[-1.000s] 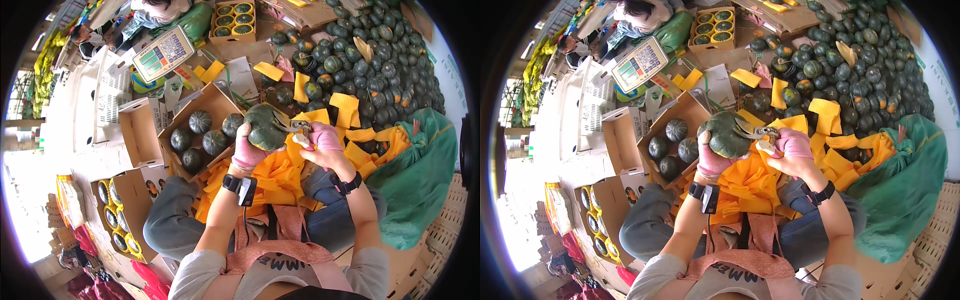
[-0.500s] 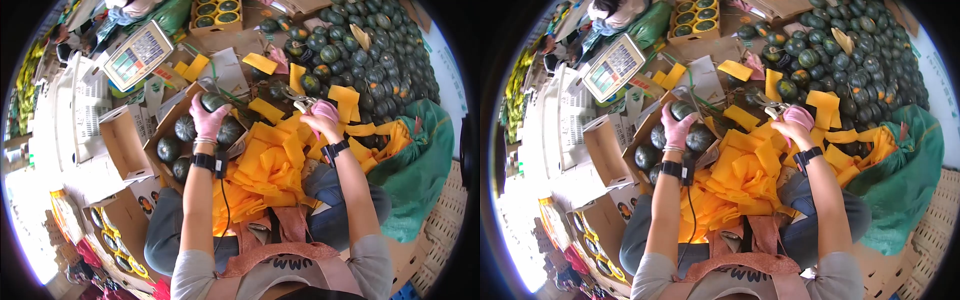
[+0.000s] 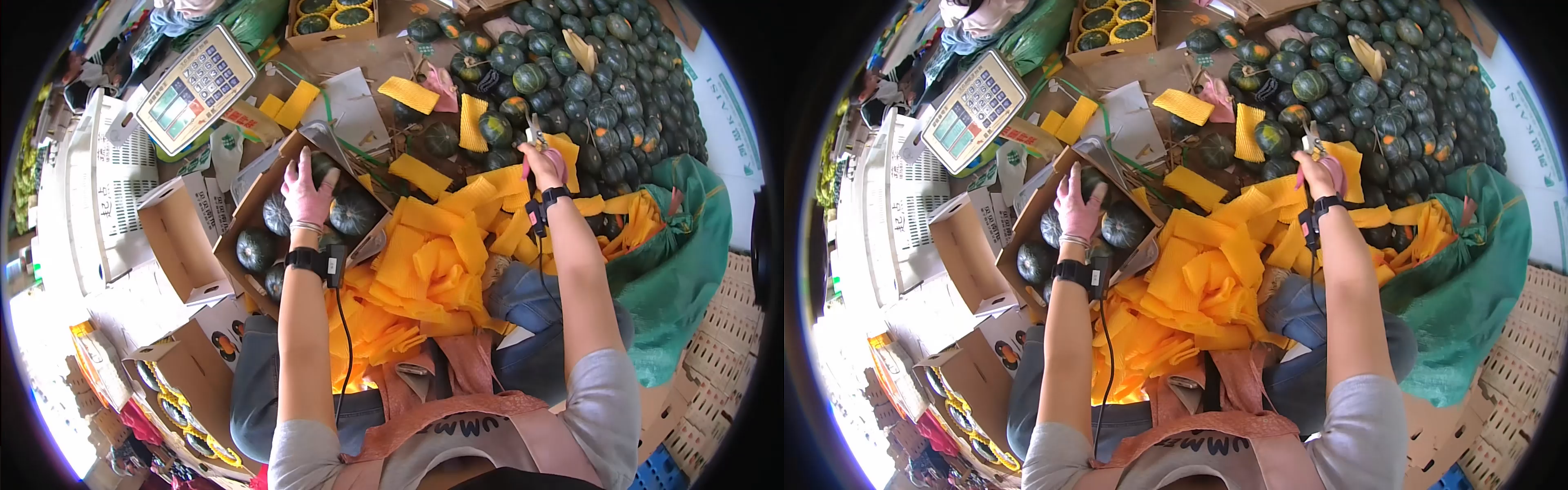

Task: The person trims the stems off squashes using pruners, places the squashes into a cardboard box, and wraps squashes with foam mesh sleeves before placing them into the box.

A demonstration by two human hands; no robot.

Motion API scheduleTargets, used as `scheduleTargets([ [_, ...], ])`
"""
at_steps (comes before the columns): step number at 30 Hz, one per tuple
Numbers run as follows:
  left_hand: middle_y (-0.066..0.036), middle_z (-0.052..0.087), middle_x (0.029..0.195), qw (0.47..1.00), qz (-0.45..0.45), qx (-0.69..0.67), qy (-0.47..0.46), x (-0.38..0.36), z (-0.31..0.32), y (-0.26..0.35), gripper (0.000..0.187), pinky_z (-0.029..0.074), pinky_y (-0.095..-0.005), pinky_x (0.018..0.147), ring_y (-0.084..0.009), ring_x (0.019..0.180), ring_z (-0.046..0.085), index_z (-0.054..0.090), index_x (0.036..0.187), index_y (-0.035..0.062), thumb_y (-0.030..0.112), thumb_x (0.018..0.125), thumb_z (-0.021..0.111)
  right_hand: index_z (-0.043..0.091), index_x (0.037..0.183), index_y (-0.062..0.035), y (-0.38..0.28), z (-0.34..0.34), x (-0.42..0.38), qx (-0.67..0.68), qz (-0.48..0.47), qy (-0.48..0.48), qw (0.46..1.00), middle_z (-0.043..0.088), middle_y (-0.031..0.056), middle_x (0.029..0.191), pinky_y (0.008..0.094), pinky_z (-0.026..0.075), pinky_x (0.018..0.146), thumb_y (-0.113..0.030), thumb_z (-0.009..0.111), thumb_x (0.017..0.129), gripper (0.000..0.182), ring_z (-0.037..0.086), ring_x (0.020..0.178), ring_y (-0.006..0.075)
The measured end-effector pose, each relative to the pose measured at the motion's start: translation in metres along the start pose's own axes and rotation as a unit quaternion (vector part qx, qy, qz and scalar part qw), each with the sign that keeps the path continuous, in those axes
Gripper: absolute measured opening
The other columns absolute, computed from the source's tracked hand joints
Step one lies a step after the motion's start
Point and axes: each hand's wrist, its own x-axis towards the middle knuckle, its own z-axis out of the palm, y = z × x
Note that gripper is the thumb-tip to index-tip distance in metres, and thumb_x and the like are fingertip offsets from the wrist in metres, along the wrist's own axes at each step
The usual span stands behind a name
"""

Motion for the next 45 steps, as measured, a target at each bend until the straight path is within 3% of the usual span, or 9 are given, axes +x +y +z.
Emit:
scheduleTargets([
  [7, -0.011, 0.030, 0.144, 0.960, 0.130, 0.180, -0.171, -0.061, -0.012, 0.063, 0.051, 0.012, -0.0646, 0.105, -0.0298, 0.136, 0.021, 0.060, 0.115, 0.0073, 0.047, 0.086, 0.049, 0.054, 0.100, -0.0045, 0.040, 0.014, 0.016, -0.182, -0.357, 0.216, 0.890, 0.062, 0.0139, 0.082, 0.0422, 0.047, 0.066, -0.027, 0.073, 0.067, 0.044, 0.060, 0.078, 0.0322],
  [9, -0.013, 0.028, 0.145, 0.970, 0.089, 0.162, -0.159, -0.095, -0.002, 0.080, 0.059, 0.011, -0.0637, 0.106, -0.0302, 0.139, 0.016, 0.056, 0.120, 0.0050, 0.046, 0.078, 0.059, 0.057, 0.096, -0.0042, 0.017, 0.030, 0.004, -0.086, -0.469, -0.091, 0.874, 0.062, 0.0149, 0.093, 0.0420, 0.048, 0.073, -0.019, 0.075, 0.064, 0.038, 0.059, 0.085, 0.0353],
  [14, -0.016, 0.028, 0.143, 0.991, -0.041, 0.038, -0.118, -0.140, 0.007, 0.088, 0.056, 0.014, -0.0608, 0.106, -0.0351, 0.136, 0.019, 0.048, 0.127, 0.0170, 0.031, 0.076, 0.065, 0.056, 0.065, -0.0072, 0.024, 0.081, -0.029, 0.053, -0.316, -0.137, 0.937, 0.058, 0.0117, 0.064, 0.0349, 0.049, 0.063, -0.013, 0.075, 0.066, 0.020, 0.058, 0.066, 0.0281],
  [21, -0.018, 0.035, 0.138, 0.996, -0.030, 0.013, -0.087, -0.172, -0.019, 0.090, 0.048, 0.024, -0.0547, 0.105, -0.0382, 0.131, 0.028, 0.054, 0.120, 0.0135, 0.035, 0.079, 0.065, 0.057, 0.049, -0.0147, -0.027, 0.021, -0.134, -0.159, -0.509, 0.258, 0.806, 0.059, 0.0023, 0.061, 0.0367, 0.044, 0.054, -0.027, 0.075, 0.068, 0.029, 0.056, 0.056, 0.0258],
  [23, -0.019, 0.054, 0.113, 0.984, 0.065, -0.163, -0.014, -0.185, -0.017, 0.093, 0.038, 0.041, -0.0448, 0.092, -0.0344, 0.110, 0.050, 0.060, 0.105, 0.0065, 0.037, 0.083, 0.063, 0.058, 0.055, -0.0084, -0.037, 0.027, -0.175, 0.051, -0.306, 0.025, 0.950, 0.061, 0.0026, 0.061, 0.0318, 0.042, 0.047, -0.023, 0.079, 0.070, 0.029, 0.053, 0.049, 0.0155],
  [29, -0.012, 0.052, 0.076, 0.860, -0.012, -0.510, 0.001, -0.237, -0.106, 0.118, 0.039, 0.044, -0.0332, 0.065, -0.0258, 0.070, 0.051, 0.055, 0.086, -0.0008, 0.036, 0.084, 0.066, 0.070, 0.079, -0.0040, -0.006, 0.094, -0.263, 0.400, -0.369, -0.234, 0.805, 0.065, 0.0020, 0.080, 0.0221, 0.042, 0.072, -0.002, 0.070, 0.077, 0.002, 0.058, 0.076, 0.0104],
  [35, -0.009, 0.047, 0.077, 0.883, 0.101, -0.456, -0.053, -0.252, -0.177, 0.088, 0.045, 0.042, -0.0320, 0.063, -0.0204, 0.069, 0.046, 0.052, 0.084, -0.0009, 0.041, 0.082, 0.067, 0.054, 0.099, -0.0077, -0.025, 0.063, -0.334, 0.542, -0.189, -0.536, 0.618, 0.056, 0.0003, 0.087, 0.0201, 0.040, 0.074, -0.046, 0.040, 0.096, 0.041, 0.053, 0.083, 0.0102],
  [38, -0.005, 0.044, 0.079, 0.845, 0.124, -0.521, -0.010, -0.263, -0.178, 0.075, 0.034, 0.037, -0.0277, 0.066, -0.0152, 0.072, 0.041, 0.050, 0.082, 0.0024, 0.035, 0.089, 0.059, 0.050, 0.118, -0.0090, -0.022, 0.083, -0.365, 0.373, -0.387, -0.294, 0.790, 0.052, 0.0030, 0.110, 0.0285, 0.030, 0.101, -0.008, 0.066, 0.083, 0.038, 0.044, 0.112, 0.0138],
  [45, -0.001, 0.053, 0.081, 0.916, 0.084, -0.368, 0.140, -0.291, -0.170, 0.067, 0.013, 0.043, -0.0240, 0.065, -0.0111, 0.073, 0.051, 0.055, 0.090, 0.0028, 0.010, 0.085, 0.064, 0.063, 0.106, -0.0105, -0.029, 0.090, -0.372, 0.413, -0.498, -0.128, 0.752, 0.048, 0.0012, 0.092, 0.0247, 0.042, 0.076, 0.008, 0.062, 0.073, 0.038, 0.050, 0.085, 0.0128],
])
